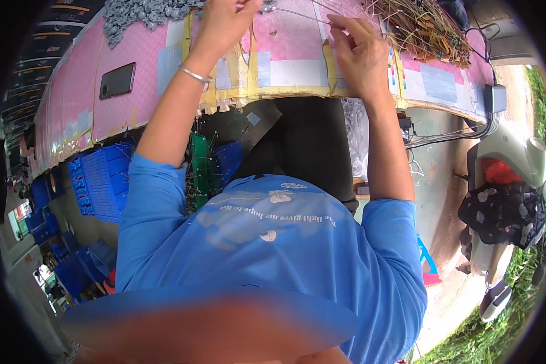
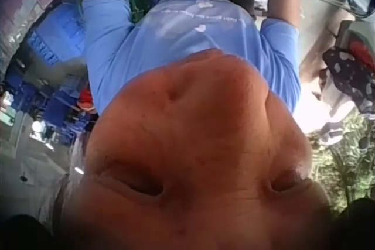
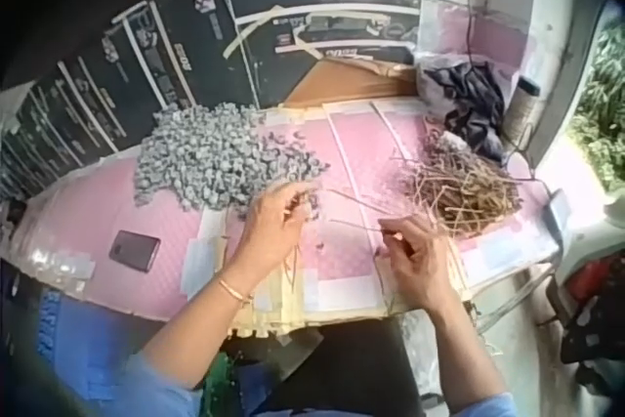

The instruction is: Assembling small mechanical components by hand at a workbench.

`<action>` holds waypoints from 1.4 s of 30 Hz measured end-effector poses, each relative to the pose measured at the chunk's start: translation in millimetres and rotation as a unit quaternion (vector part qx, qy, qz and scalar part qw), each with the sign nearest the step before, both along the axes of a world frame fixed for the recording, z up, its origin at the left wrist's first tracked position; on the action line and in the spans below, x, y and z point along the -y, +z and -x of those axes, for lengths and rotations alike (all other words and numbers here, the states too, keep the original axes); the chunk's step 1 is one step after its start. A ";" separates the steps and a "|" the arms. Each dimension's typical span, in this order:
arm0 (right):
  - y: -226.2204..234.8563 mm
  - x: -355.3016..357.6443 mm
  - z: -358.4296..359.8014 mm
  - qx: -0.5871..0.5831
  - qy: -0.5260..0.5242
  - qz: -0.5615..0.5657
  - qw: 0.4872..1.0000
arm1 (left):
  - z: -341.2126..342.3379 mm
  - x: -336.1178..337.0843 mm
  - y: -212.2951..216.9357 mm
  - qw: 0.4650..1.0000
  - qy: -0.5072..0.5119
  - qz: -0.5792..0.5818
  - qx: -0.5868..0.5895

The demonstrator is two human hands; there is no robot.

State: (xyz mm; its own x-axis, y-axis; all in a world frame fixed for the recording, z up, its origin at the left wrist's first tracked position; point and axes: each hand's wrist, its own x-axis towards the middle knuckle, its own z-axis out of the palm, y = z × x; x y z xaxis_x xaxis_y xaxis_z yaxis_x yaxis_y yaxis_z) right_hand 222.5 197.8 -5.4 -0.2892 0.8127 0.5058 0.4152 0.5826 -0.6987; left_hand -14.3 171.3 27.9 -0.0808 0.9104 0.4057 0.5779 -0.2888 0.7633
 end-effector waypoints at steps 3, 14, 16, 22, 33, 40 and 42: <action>-3.1 14.6 14.1 -0.002 0.051 0.014 0.999 | 13.9 32.5 -15.3 0.968 0.017 0.090 0.233; -3.5 29.6 -18.5 -0.027 -0.088 -0.010 0.996 | 26.0 165.8 -26.6 0.883 0.044 0.099 0.457; -1.6 31.2 -34.9 -0.014 -0.125 0.002 0.992 | 27.0 174.7 -29.0 0.881 0.043 0.105 0.458; -6.8 36.1 -48.8 0.263 -0.184 -0.055 0.946 | 8.7 177.3 -29.0 0.883 0.003 0.131 0.450; 2.3 71.7 8.1 -0.367 0.202 0.414 0.808 | -32.9 169.4 -37.3 0.866 -0.128 0.245 0.416; 20.7 105.0 19.5 -0.208 0.269 0.483 0.807 | -36.6 155.2 -29.2 0.872 -0.104 0.190 0.440; 19.7 107.2 17.9 -0.189 0.265 0.467 0.822 | -33.1 154.8 -27.3 0.869 -0.111 0.190 0.442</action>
State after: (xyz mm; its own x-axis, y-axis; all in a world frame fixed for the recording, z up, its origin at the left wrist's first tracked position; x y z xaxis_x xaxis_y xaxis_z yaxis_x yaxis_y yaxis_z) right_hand 204.7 90.6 14.3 -0.6940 0.7077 -0.1321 -0.0736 -0.2522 -0.9649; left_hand 18.8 16.5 0.6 -0.0136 0.9981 -0.0603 -0.3214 0.0528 0.9455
